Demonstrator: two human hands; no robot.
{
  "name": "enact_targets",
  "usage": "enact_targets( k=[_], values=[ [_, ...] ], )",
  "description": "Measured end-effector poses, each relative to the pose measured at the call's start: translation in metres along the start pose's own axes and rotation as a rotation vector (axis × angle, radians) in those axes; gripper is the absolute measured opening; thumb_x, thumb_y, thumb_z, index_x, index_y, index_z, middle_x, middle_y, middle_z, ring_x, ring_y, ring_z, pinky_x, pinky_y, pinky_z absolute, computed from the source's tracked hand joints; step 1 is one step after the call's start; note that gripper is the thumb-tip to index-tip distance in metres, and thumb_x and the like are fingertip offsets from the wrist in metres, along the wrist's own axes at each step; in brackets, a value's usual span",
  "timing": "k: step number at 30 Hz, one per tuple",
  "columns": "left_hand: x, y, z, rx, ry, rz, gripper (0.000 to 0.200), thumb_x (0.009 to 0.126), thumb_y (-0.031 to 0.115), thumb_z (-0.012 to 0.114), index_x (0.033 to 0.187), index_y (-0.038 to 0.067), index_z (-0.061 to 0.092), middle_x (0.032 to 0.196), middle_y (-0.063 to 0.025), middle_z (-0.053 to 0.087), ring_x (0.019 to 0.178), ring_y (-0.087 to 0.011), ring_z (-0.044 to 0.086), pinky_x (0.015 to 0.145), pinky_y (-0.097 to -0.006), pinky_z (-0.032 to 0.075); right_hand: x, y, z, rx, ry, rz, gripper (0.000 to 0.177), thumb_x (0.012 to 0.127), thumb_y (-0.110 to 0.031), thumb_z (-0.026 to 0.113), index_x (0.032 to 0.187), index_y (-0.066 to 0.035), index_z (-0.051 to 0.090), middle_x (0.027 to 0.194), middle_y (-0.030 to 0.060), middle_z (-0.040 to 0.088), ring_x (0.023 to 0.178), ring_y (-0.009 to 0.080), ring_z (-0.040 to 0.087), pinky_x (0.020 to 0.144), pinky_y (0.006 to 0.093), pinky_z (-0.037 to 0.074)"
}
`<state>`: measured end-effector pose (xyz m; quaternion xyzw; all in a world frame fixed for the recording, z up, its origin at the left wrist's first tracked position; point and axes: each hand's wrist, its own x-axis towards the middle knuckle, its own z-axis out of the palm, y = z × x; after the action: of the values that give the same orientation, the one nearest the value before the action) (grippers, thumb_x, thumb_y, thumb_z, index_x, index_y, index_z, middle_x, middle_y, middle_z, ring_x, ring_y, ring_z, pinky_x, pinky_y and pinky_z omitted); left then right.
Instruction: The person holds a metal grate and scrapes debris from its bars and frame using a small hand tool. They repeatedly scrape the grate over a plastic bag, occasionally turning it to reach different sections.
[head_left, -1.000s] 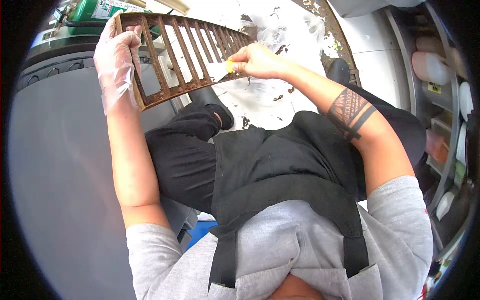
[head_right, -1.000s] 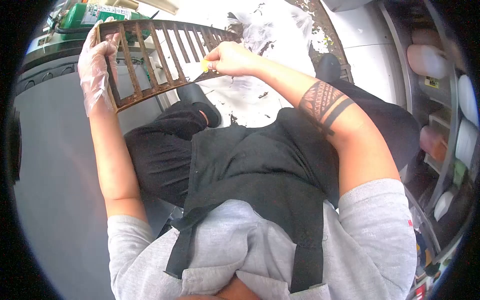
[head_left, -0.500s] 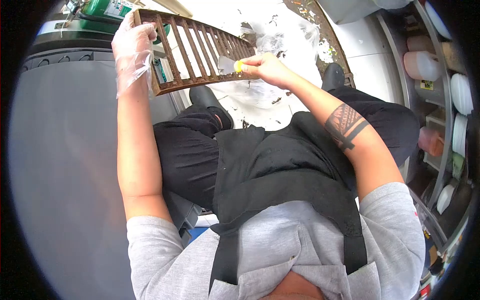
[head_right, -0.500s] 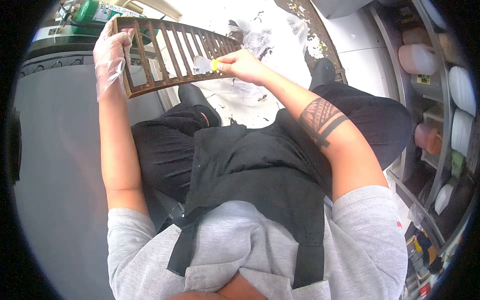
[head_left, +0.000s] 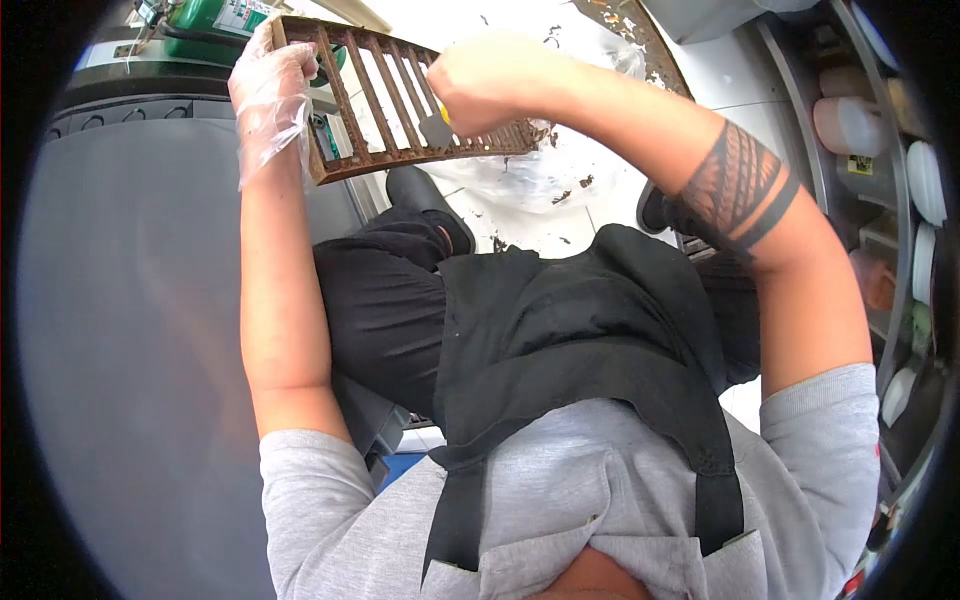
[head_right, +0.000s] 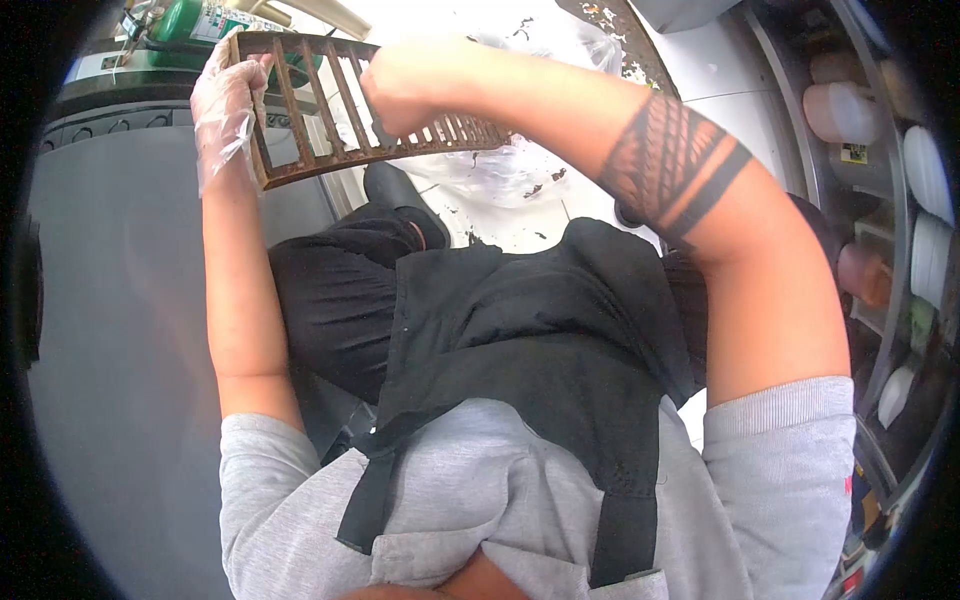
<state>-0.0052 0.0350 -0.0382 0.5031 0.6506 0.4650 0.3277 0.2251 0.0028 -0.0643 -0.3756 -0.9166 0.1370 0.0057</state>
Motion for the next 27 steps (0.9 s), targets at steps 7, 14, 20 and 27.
enact_targets(
  k=[7, 14, 20, 27],
  values=[
    [0.001, 0.001, 0.002, -0.069, -0.005, -0.007, 0.074, 0.071, -0.019, 0.050, 0.143, -0.001, 0.057, 0.104, -0.0159, 0.066, 0.096, -0.0231, 0.072, 0.077, -0.0226, 0.055, 0.019, 0.056, 0.046, 0.270, -0.179, -0.021, 0.028, 0.089, -0.030, 0.068, 0.108, -0.013, 0.081, 0.098, 0.0084, 0.077, 0.098, 0.0266, 0.070, 0.097, 0.0548, 0.043],
    [0.005, -0.006, -0.001, -0.095, -0.043, 0.020, 0.072, 0.071, -0.019, 0.049, 0.141, -0.006, 0.056, 0.114, -0.0184, 0.061, 0.105, -0.0264, 0.069, 0.089, -0.0255, 0.059, 0.034, 0.069, 0.074, 0.290, -0.062, -0.106, 0.028, 0.093, -0.027, 0.068, 0.118, -0.018, 0.079, 0.112, 0.0003, 0.073, 0.115, 0.0219, 0.064, 0.109, 0.0535, 0.029],
    [0.011, -0.010, -0.002, -0.161, -0.045, 0.009, 0.071, 0.072, -0.020, 0.049, 0.141, -0.006, 0.055, 0.115, -0.0183, 0.063, 0.104, -0.0255, 0.070, 0.088, -0.0248, 0.059, 0.034, 0.071, 0.059, 0.392, -0.046, -0.112, 0.029, 0.092, -0.028, 0.068, 0.115, -0.014, 0.080, 0.102, 0.0078, 0.078, 0.105, 0.0278, 0.070, 0.105, 0.0478, 0.040],
    [0.009, -0.010, -0.002, -0.176, -0.022, -0.012, 0.071, 0.073, -0.021, 0.049, 0.141, -0.006, 0.055, 0.113, -0.0170, 0.065, 0.102, -0.0252, 0.071, 0.085, -0.0236, 0.059, 0.025, 0.063, 0.031, 0.268, 0.032, 0.019, 0.023, 0.091, -0.024, 0.069, 0.104, -0.007, 0.080, 0.091, 0.0149, 0.076, 0.083, 0.0354, 0.072, 0.078, 0.0455, 0.057]
  ],
)
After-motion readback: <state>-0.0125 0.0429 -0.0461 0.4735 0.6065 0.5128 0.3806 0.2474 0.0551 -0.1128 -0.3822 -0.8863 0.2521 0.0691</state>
